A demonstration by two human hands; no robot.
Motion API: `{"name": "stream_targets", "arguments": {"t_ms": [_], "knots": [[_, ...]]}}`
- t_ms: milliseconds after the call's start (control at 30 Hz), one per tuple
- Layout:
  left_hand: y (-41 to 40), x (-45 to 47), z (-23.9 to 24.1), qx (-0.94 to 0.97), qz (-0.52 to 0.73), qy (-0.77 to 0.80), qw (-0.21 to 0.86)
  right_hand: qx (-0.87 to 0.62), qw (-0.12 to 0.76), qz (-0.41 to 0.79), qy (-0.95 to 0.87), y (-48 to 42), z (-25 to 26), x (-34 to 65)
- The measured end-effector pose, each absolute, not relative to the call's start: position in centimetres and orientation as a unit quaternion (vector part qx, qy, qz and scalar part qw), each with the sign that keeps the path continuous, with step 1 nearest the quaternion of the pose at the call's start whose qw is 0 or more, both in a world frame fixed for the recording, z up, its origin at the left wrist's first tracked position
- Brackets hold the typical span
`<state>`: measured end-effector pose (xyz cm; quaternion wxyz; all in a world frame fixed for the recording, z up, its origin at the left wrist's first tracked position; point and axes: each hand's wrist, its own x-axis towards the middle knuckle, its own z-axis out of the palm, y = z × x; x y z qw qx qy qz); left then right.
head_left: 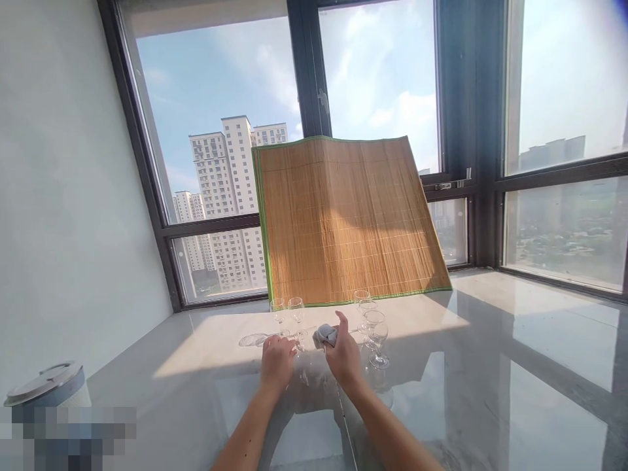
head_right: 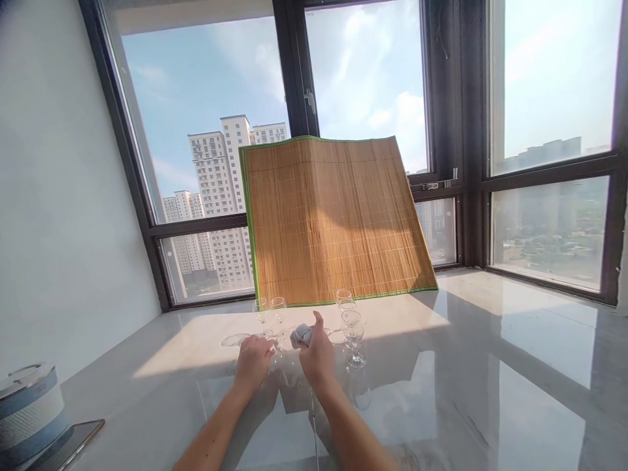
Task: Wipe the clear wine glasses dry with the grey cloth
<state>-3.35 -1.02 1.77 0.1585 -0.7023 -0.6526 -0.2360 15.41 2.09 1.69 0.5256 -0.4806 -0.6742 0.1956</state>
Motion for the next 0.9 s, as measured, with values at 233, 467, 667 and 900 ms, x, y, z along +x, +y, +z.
{"name": "stream_targets", "arguments": {"t_ms": [233, 467, 667, 900], "knots": [[-0.5, -3.8, 1.4, -0.711, -0.283, -0.633, 0.116, -0.494, 0.514, 0.263, -0.650, 3.2, 1.3, 15.8], [-0.1, -4.0, 1.3, -0.721, -0.305, -0.620, 0.046, -0.385, 0.469, 0.496, -0.622, 3.2, 1.9, 16.5], [-0.1, -4.2, 1.5, -0.720, -0.304, -0.621, 0.060, -0.321, 0.455, 0.549, -0.624, 1.8, 3.1, 17.1], [0.5, -3.4, 0.8, -0.713, -0.383, -0.572, -0.132, -0.407, 0.607, 0.413, -0.543, 2.2, 3.0, 16.3]]}}
